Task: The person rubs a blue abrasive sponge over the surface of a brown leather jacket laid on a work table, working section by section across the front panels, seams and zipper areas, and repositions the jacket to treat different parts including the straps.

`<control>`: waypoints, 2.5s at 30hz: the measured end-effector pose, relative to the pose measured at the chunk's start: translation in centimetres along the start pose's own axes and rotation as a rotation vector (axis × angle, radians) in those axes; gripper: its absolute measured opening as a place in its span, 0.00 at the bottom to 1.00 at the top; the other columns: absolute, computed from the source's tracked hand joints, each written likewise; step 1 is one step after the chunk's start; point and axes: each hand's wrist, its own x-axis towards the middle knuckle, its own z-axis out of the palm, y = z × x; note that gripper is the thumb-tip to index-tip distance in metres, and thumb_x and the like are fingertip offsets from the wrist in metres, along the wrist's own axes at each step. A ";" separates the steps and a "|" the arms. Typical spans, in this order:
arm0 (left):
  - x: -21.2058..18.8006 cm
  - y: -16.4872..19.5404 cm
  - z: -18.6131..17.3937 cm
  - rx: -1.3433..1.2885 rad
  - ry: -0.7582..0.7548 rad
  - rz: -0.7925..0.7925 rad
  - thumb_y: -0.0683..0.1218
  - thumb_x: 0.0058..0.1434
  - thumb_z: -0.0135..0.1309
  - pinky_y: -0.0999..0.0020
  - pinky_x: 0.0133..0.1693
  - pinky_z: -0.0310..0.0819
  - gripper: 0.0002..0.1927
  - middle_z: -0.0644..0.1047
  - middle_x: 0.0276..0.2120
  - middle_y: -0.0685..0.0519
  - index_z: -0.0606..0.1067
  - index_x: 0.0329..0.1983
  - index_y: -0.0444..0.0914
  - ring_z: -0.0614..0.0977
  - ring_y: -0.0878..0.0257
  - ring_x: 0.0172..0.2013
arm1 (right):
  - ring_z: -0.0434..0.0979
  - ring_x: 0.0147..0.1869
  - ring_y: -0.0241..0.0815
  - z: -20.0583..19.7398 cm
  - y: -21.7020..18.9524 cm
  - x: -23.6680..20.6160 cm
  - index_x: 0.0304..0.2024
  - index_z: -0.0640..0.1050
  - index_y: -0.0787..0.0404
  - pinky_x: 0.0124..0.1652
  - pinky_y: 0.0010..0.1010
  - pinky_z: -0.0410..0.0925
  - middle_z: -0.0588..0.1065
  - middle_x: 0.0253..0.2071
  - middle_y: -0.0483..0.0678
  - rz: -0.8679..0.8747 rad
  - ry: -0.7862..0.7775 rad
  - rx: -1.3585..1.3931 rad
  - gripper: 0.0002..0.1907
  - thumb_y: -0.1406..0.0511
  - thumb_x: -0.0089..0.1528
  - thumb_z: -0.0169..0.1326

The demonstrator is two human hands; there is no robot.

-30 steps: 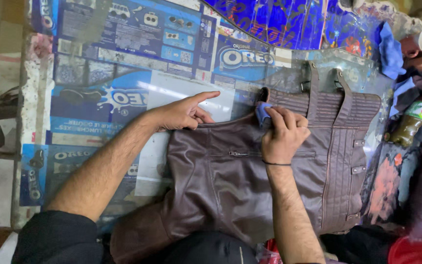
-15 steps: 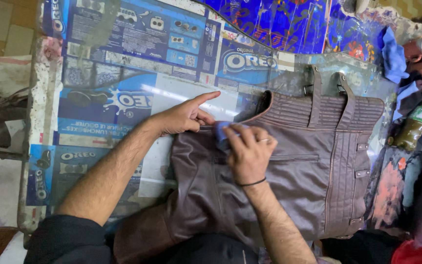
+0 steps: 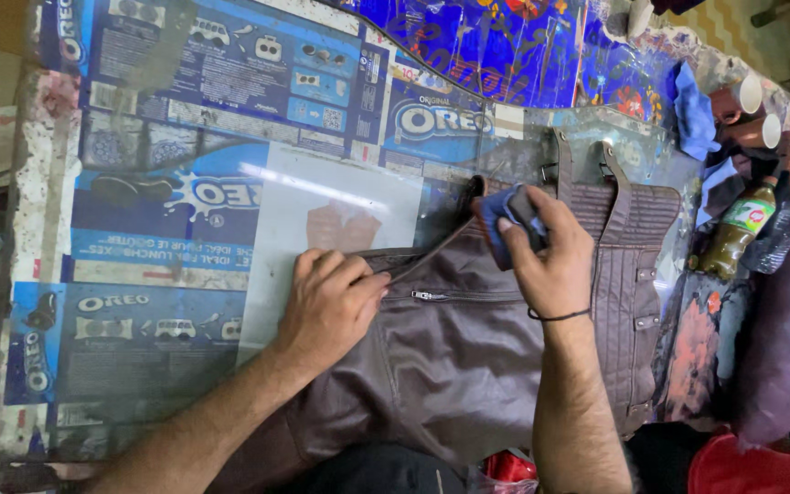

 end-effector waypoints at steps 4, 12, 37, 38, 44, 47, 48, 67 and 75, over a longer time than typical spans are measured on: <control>-0.5 1.3 -0.2 0.070 0.029 0.120 0.44 0.60 0.59 0.54 0.50 0.64 0.09 0.75 0.33 0.56 0.82 0.42 0.39 0.75 0.60 0.39 | 0.82 0.48 0.57 1.1 -2.5 3.1 0.53 0.79 0.63 0.48 0.40 0.74 0.80 0.44 0.59 -0.063 -0.397 0.028 0.24 0.62 0.56 0.64; -1.7 3.4 0.4 0.181 -0.022 0.222 0.43 0.62 0.54 0.58 0.47 0.65 0.09 0.75 0.36 0.55 0.82 0.43 0.37 0.75 0.60 0.42 | 0.82 0.44 0.57 1.3 -2.7 6.0 0.48 0.81 0.50 0.41 0.48 0.74 0.82 0.41 0.51 -0.050 -0.458 -0.395 0.19 0.58 0.54 0.62; -4.7 5.7 5.3 0.204 -0.192 0.472 0.48 0.54 0.55 0.50 0.60 0.61 0.07 0.75 0.31 0.53 0.81 0.26 0.41 0.75 0.56 0.43 | 0.79 0.44 0.52 -2.6 -3.6 6.6 0.52 0.82 0.48 0.41 0.43 0.72 0.79 0.43 0.45 -0.235 -0.398 -0.570 0.20 0.58 0.57 0.64; -4.8 5.7 5.5 0.218 -0.185 0.478 0.47 0.53 0.55 0.50 0.60 0.61 0.07 0.75 0.31 0.54 0.81 0.27 0.41 0.75 0.56 0.43 | 0.79 0.44 0.53 -2.8 -3.7 6.6 0.52 0.83 0.47 0.40 0.43 0.72 0.79 0.42 0.44 -0.249 -0.391 -0.622 0.20 0.57 0.57 0.64; -5.2 5.5 5.8 0.239 -0.276 0.517 0.45 0.54 0.58 0.48 0.62 0.60 0.05 0.74 0.30 0.56 0.79 0.24 0.42 0.75 0.57 0.42 | 0.80 0.48 0.50 -2.2 -4.8 8.0 0.52 0.83 0.44 0.40 0.42 0.73 0.80 0.44 0.42 -0.423 -0.408 -0.711 0.18 0.59 0.58 0.63; -5.2 5.4 5.7 0.222 -0.255 0.514 0.45 0.54 0.58 0.48 0.62 0.60 0.05 0.73 0.30 0.55 0.79 0.24 0.41 0.75 0.57 0.43 | 0.81 0.43 0.50 -0.6 -4.7 8.8 0.50 0.84 0.41 0.38 0.43 0.74 0.80 0.41 0.41 -0.405 -0.703 -0.690 0.19 0.59 0.55 0.62; -5.2 5.4 5.7 0.216 -0.244 0.512 0.46 0.54 0.57 0.48 0.62 0.60 0.06 0.73 0.30 0.55 0.79 0.23 0.41 0.75 0.57 0.43 | 0.81 0.41 0.50 -0.1 -4.6 9.1 0.50 0.84 0.40 0.37 0.44 0.74 0.80 0.39 0.42 -0.371 -0.813 -0.699 0.19 0.58 0.54 0.63; -5.7 5.0 4.5 0.160 -0.160 0.439 0.46 0.54 0.55 0.52 0.61 0.62 0.06 0.76 0.31 0.53 0.80 0.27 0.41 0.77 0.56 0.44 | 0.82 0.40 0.55 1.3 -6.3 3.4 0.47 0.83 0.50 0.37 0.45 0.74 0.81 0.40 0.50 -0.195 -0.785 -0.570 0.17 0.56 0.55 0.63; -5.9 5.2 4.1 0.162 -0.220 0.440 0.47 0.53 0.56 0.51 0.60 0.66 0.09 0.79 0.34 0.50 0.81 0.32 0.37 0.78 0.54 0.44 | 0.82 0.38 0.54 2.4 -6.4 1.4 0.46 0.82 0.52 0.37 0.44 0.75 0.81 0.40 0.50 -0.245 -0.982 -0.371 0.21 0.57 0.51 0.64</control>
